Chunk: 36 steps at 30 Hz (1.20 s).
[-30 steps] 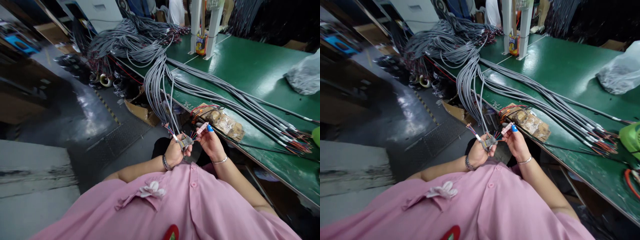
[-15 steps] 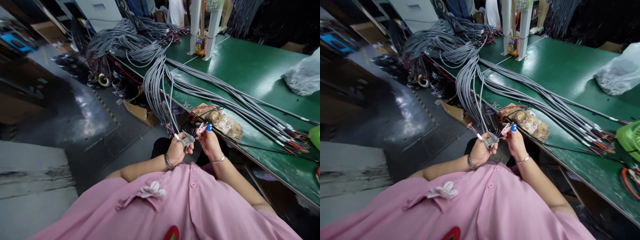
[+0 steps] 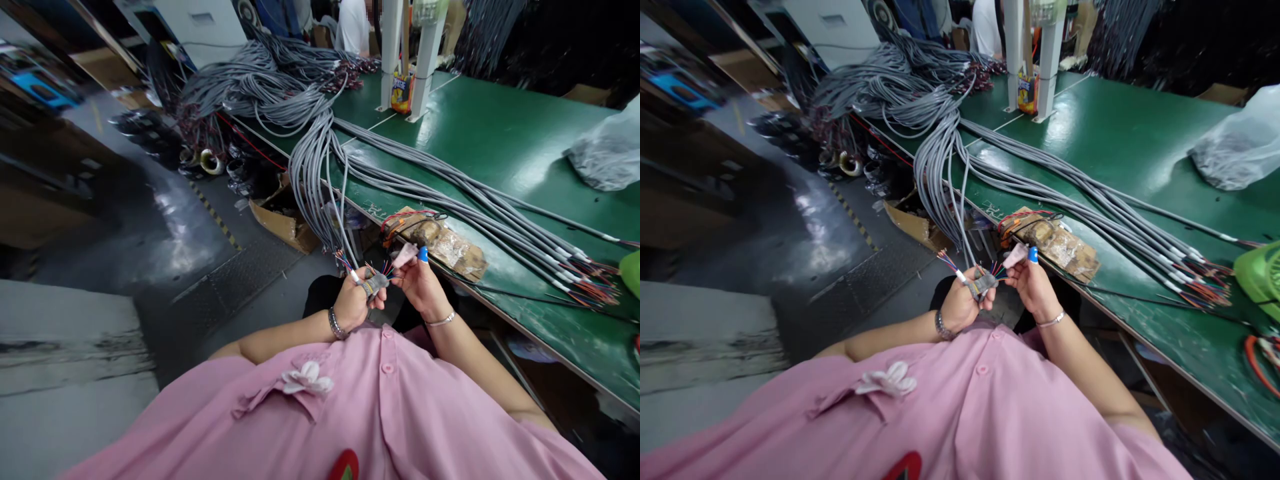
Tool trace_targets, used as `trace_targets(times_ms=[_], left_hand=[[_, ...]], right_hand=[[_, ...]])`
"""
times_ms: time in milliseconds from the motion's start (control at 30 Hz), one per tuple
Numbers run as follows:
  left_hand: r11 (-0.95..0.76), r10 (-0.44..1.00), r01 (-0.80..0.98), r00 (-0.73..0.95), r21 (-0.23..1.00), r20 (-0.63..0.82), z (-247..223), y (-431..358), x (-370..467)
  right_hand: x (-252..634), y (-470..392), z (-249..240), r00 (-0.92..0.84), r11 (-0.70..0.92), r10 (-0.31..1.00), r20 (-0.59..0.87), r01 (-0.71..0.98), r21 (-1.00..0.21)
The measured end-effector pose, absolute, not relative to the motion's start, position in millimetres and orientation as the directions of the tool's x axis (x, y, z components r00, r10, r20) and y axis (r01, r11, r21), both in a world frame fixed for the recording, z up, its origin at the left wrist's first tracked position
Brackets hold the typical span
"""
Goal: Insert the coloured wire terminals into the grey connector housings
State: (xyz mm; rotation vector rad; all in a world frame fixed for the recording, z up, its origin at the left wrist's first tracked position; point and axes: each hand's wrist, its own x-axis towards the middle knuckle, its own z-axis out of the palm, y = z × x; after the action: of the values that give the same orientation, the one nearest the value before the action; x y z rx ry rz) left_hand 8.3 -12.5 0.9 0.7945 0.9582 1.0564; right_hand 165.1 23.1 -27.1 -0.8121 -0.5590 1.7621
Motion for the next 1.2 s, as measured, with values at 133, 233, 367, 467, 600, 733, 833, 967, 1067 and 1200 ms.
trace_targets(times_ms=[133,233,367,467,600,733,833,967,1067,1200], left_hand=[[0.304,0.939,-0.259,0.244,0.917,-0.242,-3.4,-14.7,0.4],[0.307,0.924,-0.173,0.291,0.936,-0.249,-6.8,-15.3,-3.6],[0.291,0.896,-0.052,0.364,0.955,-0.253,-8.3,-15.8,-5.8],[0.273,0.884,-0.014,0.398,0.962,-0.245,-9.2,-15.9,-6.8],[0.271,0.860,0.014,0.445,0.963,-0.249,-10.5,-15.8,-8.1],[0.314,0.803,0.073,0.512,0.947,-0.306,-10.1,-16.1,-8.4],[0.366,0.768,0.072,0.540,0.928,-0.345,-10.5,-16.1,-8.4],[0.418,0.775,-0.007,0.524,0.908,-0.353,-13.4,-14.5,-8.7],[0.452,0.789,-0.060,0.492,0.890,-0.368,-15.4,-12.8,-8.6],[0.445,0.819,-0.086,0.441,0.891,-0.367,-16.3,-11.7,-7.9]], right_hand=[[187.6,18.0,-28.9,-0.458,-0.449,0.855,-0.244,-0.416,-0.791],[199.6,15.2,-23.2,-0.537,-0.442,0.804,-0.256,-0.253,-0.861],[202.9,16.4,-10.6,-0.575,-0.409,0.767,-0.284,-0.096,-0.908],[199.6,19.0,-4.7,-0.588,-0.368,0.766,-0.260,-0.069,-0.927],[193.0,21.8,-2.4,-0.597,-0.294,0.775,-0.208,-0.050,-0.954],[187.2,24.5,1.1,-0.641,-0.225,0.745,-0.188,0.024,-0.974],[184.4,26.2,4.1,-0.689,-0.183,0.705,-0.169,0.055,-0.982],[183.1,25.7,3.4,-0.636,-0.230,0.745,-0.201,0.038,-0.972],[186.2,23.1,-1.9,-0.577,-0.281,0.786,-0.224,-0.010,-0.960],[194.7,18.6,-11.6,-0.537,-0.298,0.816,-0.214,-0.073,-0.952]])
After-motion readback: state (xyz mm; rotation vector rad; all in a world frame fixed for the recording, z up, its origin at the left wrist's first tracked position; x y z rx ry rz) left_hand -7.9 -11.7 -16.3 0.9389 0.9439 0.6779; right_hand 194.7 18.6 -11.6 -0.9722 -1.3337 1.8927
